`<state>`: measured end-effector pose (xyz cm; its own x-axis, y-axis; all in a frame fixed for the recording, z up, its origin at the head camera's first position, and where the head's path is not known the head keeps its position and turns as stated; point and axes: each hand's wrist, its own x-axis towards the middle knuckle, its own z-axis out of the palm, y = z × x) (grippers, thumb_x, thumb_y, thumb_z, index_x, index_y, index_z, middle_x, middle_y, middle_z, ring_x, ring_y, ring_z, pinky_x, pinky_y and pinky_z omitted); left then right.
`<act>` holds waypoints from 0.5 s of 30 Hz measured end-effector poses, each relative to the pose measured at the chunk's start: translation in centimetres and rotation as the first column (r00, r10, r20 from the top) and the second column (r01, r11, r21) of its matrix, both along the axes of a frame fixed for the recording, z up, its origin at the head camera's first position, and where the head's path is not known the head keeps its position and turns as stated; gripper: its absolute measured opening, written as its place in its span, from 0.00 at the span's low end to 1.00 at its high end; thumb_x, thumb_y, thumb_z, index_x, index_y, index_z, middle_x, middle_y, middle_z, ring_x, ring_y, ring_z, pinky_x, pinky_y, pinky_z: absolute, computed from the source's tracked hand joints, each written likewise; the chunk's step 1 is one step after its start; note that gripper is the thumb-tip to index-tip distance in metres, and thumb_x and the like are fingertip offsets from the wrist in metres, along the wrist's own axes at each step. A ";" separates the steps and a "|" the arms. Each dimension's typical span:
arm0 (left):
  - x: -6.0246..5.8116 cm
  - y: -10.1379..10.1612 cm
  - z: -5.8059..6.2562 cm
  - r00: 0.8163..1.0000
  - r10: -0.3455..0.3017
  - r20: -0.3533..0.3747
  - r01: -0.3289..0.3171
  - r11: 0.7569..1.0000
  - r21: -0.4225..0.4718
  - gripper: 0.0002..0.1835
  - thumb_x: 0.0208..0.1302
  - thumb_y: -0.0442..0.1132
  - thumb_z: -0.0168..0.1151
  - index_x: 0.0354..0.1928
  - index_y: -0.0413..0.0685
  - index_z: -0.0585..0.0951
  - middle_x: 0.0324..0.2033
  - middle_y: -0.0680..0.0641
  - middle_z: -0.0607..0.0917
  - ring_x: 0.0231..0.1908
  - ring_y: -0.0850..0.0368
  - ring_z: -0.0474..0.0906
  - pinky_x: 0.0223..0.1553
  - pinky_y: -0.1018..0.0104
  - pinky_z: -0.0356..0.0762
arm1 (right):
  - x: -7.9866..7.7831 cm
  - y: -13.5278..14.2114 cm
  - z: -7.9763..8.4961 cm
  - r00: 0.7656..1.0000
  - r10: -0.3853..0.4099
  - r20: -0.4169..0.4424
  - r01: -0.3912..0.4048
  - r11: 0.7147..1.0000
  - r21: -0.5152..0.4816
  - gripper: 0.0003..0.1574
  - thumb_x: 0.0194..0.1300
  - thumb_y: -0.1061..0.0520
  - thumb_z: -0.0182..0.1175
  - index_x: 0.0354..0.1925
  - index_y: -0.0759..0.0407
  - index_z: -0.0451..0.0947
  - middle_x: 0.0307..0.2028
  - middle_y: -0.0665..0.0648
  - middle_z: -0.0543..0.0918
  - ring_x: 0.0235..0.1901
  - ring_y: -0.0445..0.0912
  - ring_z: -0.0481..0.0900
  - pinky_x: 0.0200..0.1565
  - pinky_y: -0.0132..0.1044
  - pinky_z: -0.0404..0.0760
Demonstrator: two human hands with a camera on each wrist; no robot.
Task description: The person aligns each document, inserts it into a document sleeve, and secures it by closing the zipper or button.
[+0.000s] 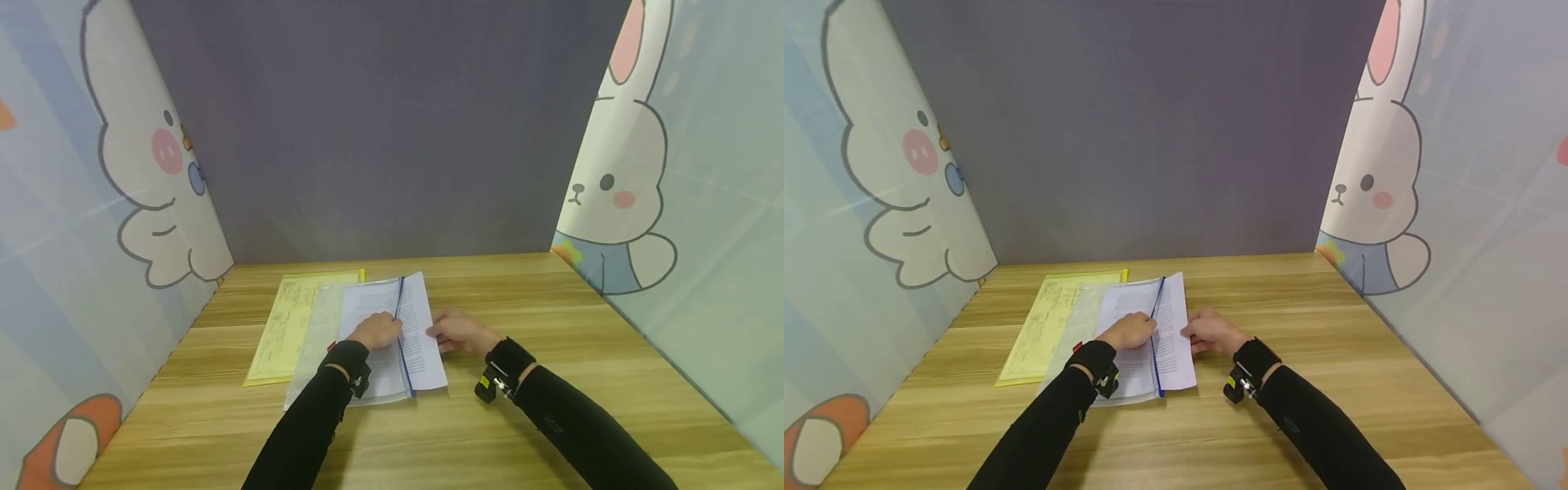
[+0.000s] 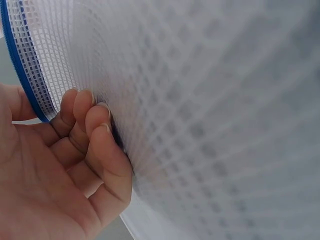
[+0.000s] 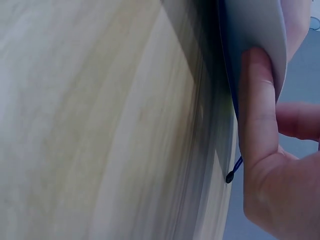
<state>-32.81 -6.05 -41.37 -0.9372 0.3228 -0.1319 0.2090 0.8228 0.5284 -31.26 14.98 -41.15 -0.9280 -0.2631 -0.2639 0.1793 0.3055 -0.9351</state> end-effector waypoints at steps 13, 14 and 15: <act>-0.2 0.2 -0.3 1.000 0.011 0.002 -0.011 1.000 0.005 0.27 0.78 0.47 0.39 0.59 0.32 0.78 0.39 0.43 0.79 0.38 0.48 0.76 0.41 0.55 0.74 | -0.1 -1.1 -0.3 1.000 -0.022 0.011 0.022 1.000 -0.019 0.15 0.70 0.69 0.56 0.52 0.77 0.75 0.39 0.66 0.86 0.35 0.50 0.87 0.37 0.41 0.88; -0.2 0.2 -0.3 1.000 0.013 0.002 -0.013 1.000 0.006 0.27 0.78 0.48 0.39 0.59 0.32 0.78 0.39 0.43 0.79 0.38 0.48 0.76 0.41 0.55 0.74 | -0.1 -1.2 -0.3 1.000 -0.018 0.015 0.018 1.000 -0.026 0.15 0.70 0.69 0.56 0.52 0.77 0.75 0.39 0.66 0.86 0.35 0.50 0.87 0.38 0.41 0.88; -0.2 0.2 -0.3 1.000 0.015 0.002 -0.015 1.000 0.007 0.27 0.78 0.48 0.40 0.59 0.32 0.78 0.38 0.43 0.79 0.37 0.48 0.76 0.41 0.55 0.75 | -0.1 -1.3 -0.3 1.000 -0.017 0.019 0.017 0.999 -0.031 0.15 0.70 0.69 0.56 0.52 0.77 0.75 0.39 0.66 0.86 0.35 0.50 0.87 0.38 0.41 0.88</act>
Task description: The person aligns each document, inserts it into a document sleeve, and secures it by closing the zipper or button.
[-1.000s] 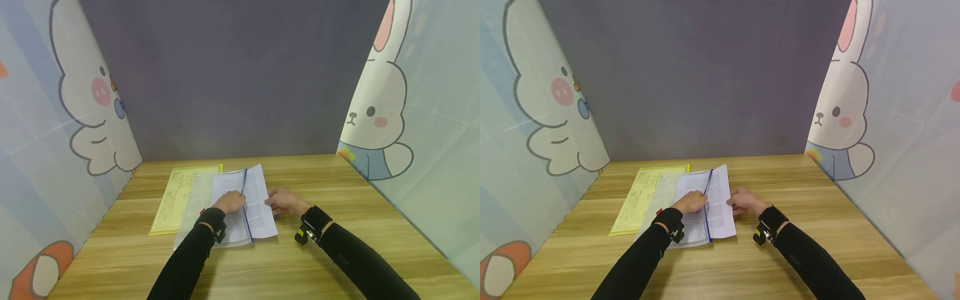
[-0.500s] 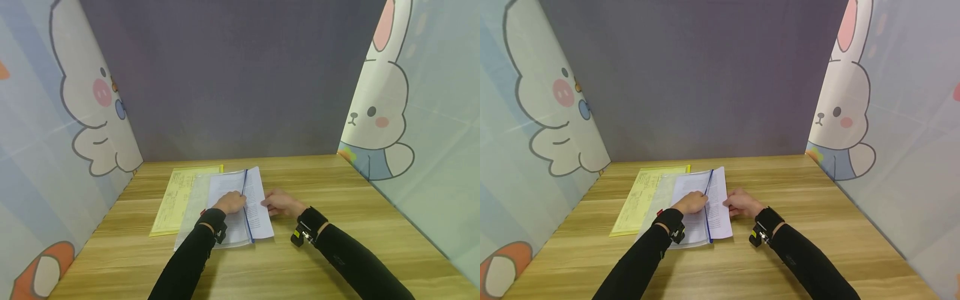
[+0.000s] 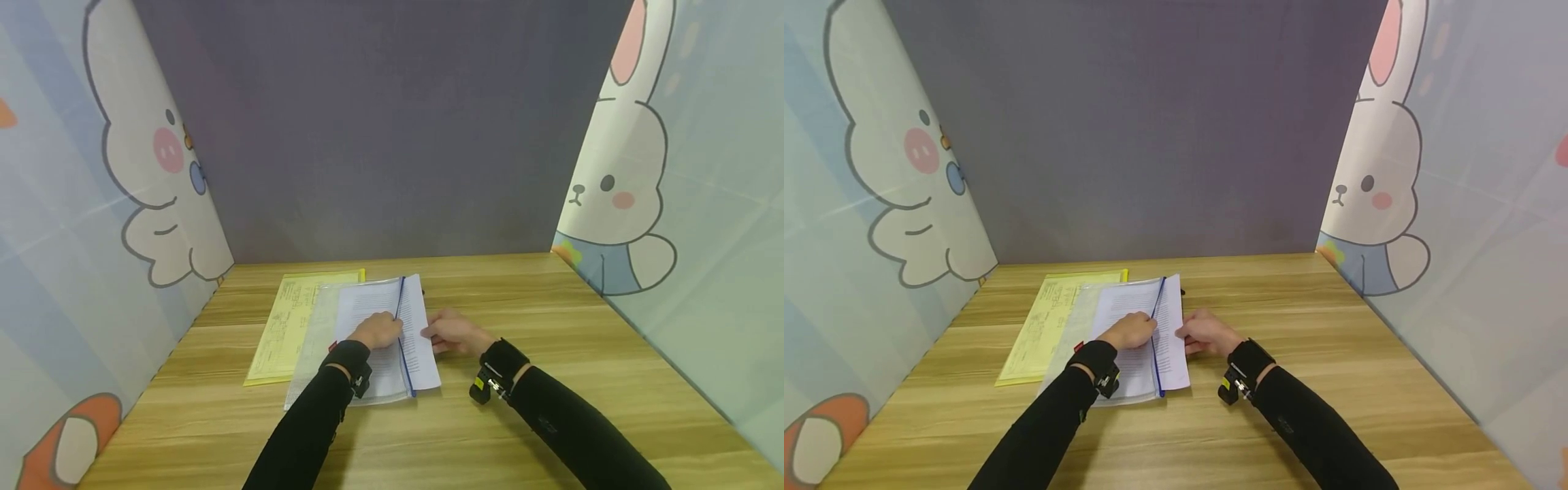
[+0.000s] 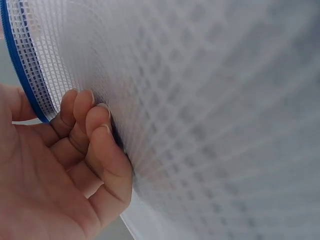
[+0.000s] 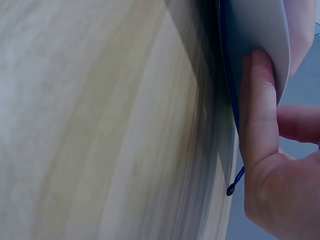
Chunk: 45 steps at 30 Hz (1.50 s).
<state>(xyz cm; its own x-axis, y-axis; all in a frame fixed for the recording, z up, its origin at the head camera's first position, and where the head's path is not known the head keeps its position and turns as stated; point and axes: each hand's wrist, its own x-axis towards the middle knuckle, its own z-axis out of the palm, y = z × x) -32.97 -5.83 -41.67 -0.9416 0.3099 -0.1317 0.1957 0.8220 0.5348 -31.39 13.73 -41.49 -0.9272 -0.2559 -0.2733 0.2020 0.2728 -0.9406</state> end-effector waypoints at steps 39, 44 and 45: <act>-0.5 -0.3 0.2 1.000 -0.017 0.024 0.016 0.999 0.032 0.25 0.77 0.46 0.40 0.55 0.32 0.78 0.35 0.43 0.78 0.36 0.48 0.76 0.37 0.57 0.73 | 0.0 -3.3 -0.5 1.000 -0.028 0.006 0.028 0.999 -0.036 0.10 0.67 0.73 0.55 0.46 0.77 0.77 0.33 0.62 0.84 0.31 0.48 0.85 0.36 0.38 0.87; -0.5 -0.3 0.4 0.999 -0.025 0.025 0.024 0.999 0.033 0.24 0.77 0.46 0.40 0.53 0.34 0.78 0.35 0.42 0.78 0.36 0.48 0.75 0.37 0.57 0.73 | -0.1 -3.9 -0.7 1.000 -0.021 -0.003 0.021 1.000 -0.016 0.05 0.66 0.73 0.54 0.39 0.73 0.77 0.29 0.58 0.80 0.29 0.46 0.82 0.34 0.36 0.87; -0.5 -0.3 0.4 0.999 -0.027 0.022 0.026 0.999 0.034 0.24 0.77 0.46 0.40 0.52 0.34 0.78 0.35 0.42 0.78 0.36 0.47 0.75 0.37 0.57 0.73 | -0.2 -4.0 -0.7 1.000 -0.021 -0.001 0.021 1.000 -0.015 0.04 0.66 0.73 0.54 0.37 0.72 0.76 0.28 0.58 0.79 0.28 0.46 0.82 0.33 0.35 0.86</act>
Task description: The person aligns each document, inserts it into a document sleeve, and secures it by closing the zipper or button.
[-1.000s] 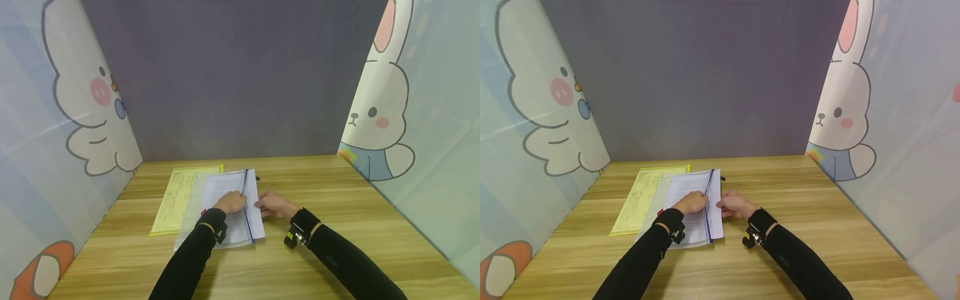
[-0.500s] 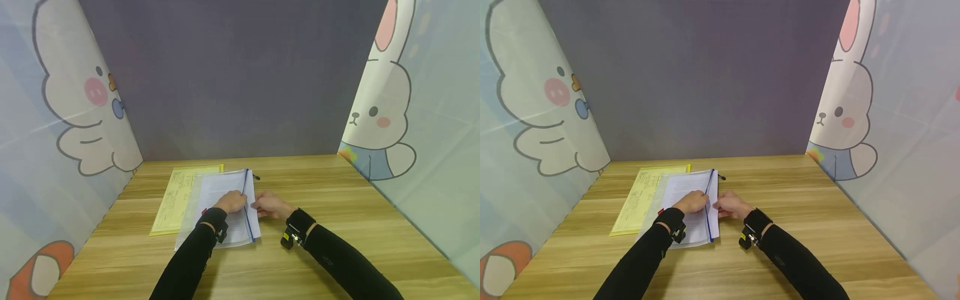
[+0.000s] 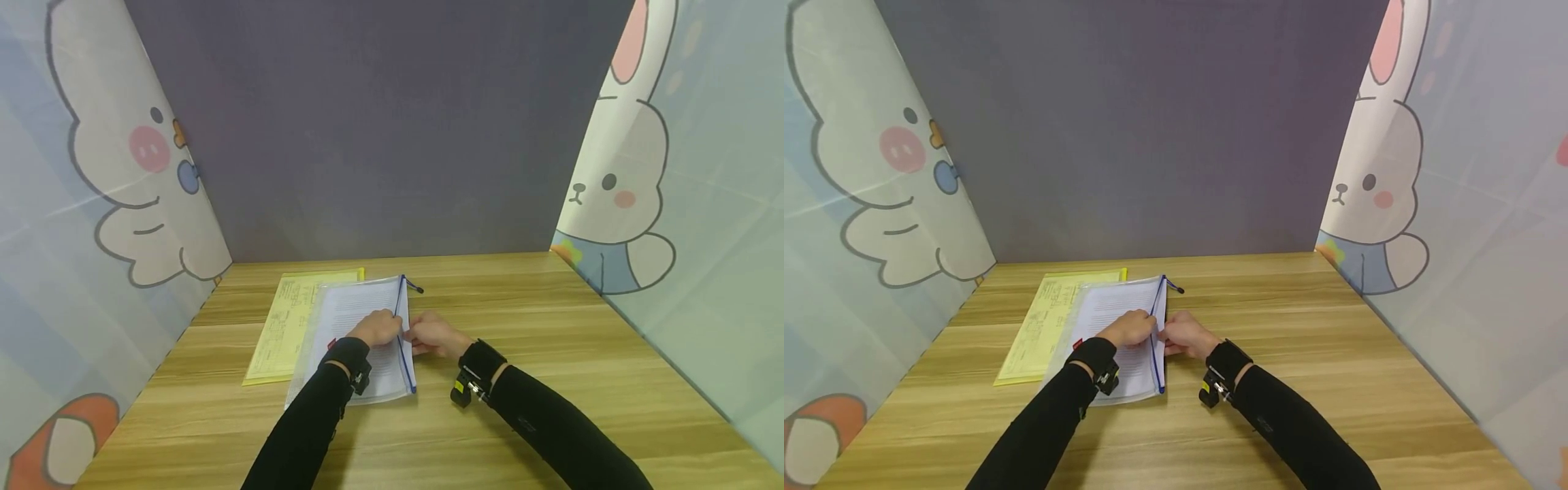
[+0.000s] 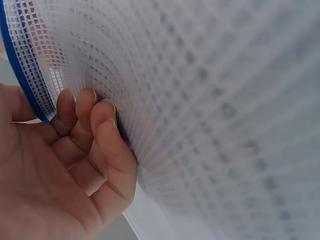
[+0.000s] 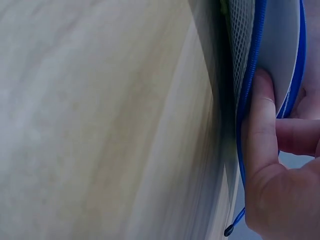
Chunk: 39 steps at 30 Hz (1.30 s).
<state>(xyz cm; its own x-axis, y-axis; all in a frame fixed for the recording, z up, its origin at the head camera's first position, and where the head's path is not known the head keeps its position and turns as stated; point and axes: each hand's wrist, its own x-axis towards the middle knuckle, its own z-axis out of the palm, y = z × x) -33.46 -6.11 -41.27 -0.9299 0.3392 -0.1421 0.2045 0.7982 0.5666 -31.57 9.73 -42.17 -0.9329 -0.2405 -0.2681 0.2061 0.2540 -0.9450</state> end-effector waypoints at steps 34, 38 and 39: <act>0.2 -0.1 0.0 0.989 -0.104 -0.101 0.105 0.994 0.000 0.19 0.78 0.41 0.38 0.33 0.44 0.76 0.25 0.47 0.72 0.27 0.53 0.70 0.28 0.63 0.66 | -0.2 -1.5 -0.4 0.999 -0.037 0.018 0.037 0.999 0.000 0.13 0.58 0.77 0.51 0.29 0.61 0.72 0.23 0.53 0.72 0.24 0.44 0.75 0.26 0.31 0.80; 0.2 0.0 -0.1 0.987 -0.116 -0.107 0.119 0.993 0.025 0.19 0.78 0.41 0.37 0.32 0.45 0.75 0.25 0.48 0.72 0.26 0.53 0.70 0.28 0.64 0.66 | 0.0 -1.5 -0.3 0.999 -0.035 0.011 0.035 0.998 0.056 0.13 0.59 0.76 0.51 0.30 0.61 0.73 0.23 0.53 0.72 0.23 0.43 0.73 0.24 0.31 0.80; 0.2 0.1 -0.2 0.987 -0.121 -0.105 0.125 0.992 0.033 0.19 0.78 0.40 0.37 0.31 0.45 0.75 0.25 0.48 0.72 0.26 0.54 0.70 0.28 0.64 0.66 | 0.0 -1.4 -0.3 1.000 -0.031 0.005 0.031 0.996 0.079 0.12 0.59 0.75 0.51 0.29 0.61 0.74 0.23 0.54 0.72 0.22 0.44 0.74 0.24 0.31 0.80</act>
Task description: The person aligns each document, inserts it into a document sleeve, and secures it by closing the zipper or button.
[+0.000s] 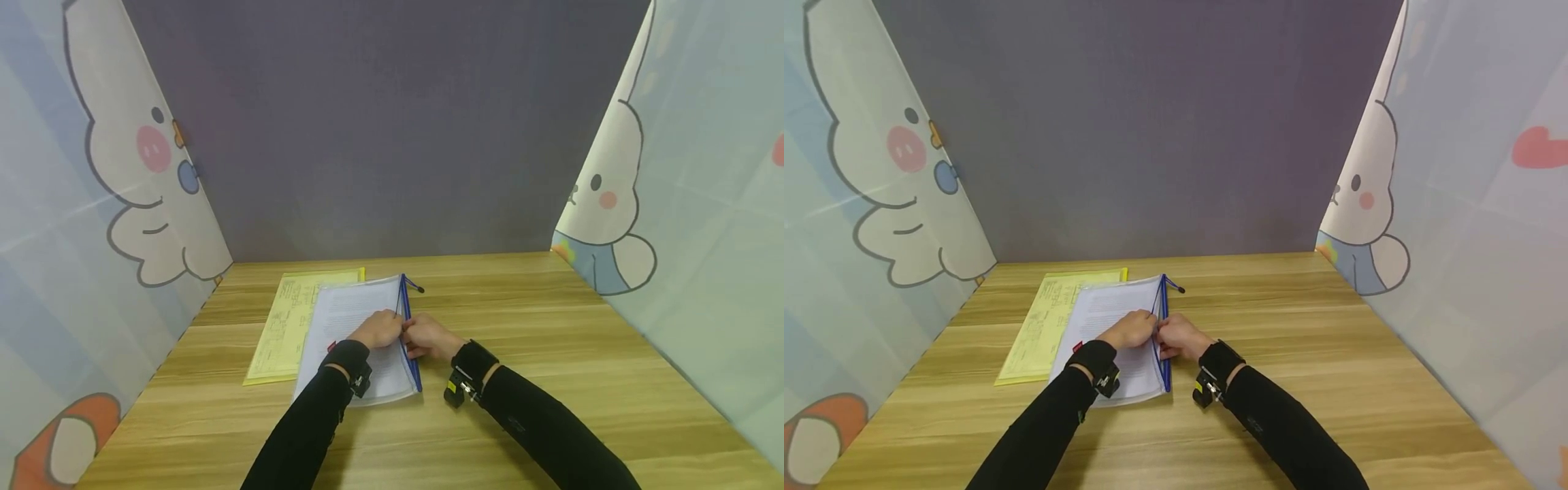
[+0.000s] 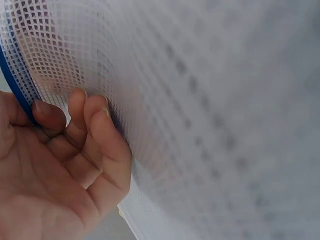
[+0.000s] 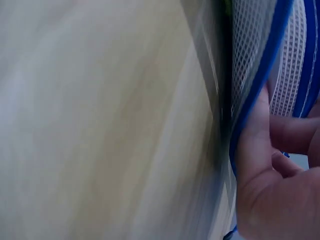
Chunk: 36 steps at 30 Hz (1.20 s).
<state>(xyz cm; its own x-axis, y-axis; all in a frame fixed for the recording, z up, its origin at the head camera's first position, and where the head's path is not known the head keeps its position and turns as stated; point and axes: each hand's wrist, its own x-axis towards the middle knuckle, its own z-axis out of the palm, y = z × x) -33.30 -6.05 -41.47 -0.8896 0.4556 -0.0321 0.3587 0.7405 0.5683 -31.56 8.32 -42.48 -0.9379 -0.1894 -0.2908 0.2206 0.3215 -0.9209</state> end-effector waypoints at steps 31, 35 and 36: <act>2.5 -2.4 0.4 0.991 0.127 -0.031 -0.129 0.917 -0.376 0.46 0.62 0.72 0.60 0.75 0.53 0.69 0.72 0.35 0.65 0.69 0.29 0.61 0.60 0.29 0.63 | 2.0 5.0 0.3 0.986 0.165 0.010 -0.165 0.979 0.123 0.11 0.63 0.74 0.53 0.42 0.75 0.79 0.30 0.63 0.81 0.24 0.48 0.79 0.26 0.36 0.85; 2.9 -2.5 0.7 0.994 0.110 -0.014 -0.107 0.915 -0.389 0.52 0.58 0.76 0.61 0.77 0.54 0.66 0.74 0.34 0.62 0.71 0.29 0.59 0.62 0.28 0.61 | 2.2 5.5 0.5 0.979 0.205 -0.005 -0.202 0.968 0.147 0.06 0.62 0.74 0.53 0.35 0.72 0.78 0.24 0.61 0.79 0.21 0.47 0.80 0.26 0.37 0.85; 3.0 -2.5 0.7 0.994 0.108 -0.015 -0.105 0.912 -0.397 0.52 0.57 0.76 0.61 0.77 0.54 0.65 0.74 0.34 0.62 0.71 0.30 0.59 0.63 0.29 0.61 | 2.2 5.7 0.6 0.976 0.216 -0.006 -0.212 0.965 0.153 0.06 0.62 0.74 0.53 0.33 0.71 0.77 0.23 0.61 0.79 0.20 0.47 0.80 0.26 0.37 0.86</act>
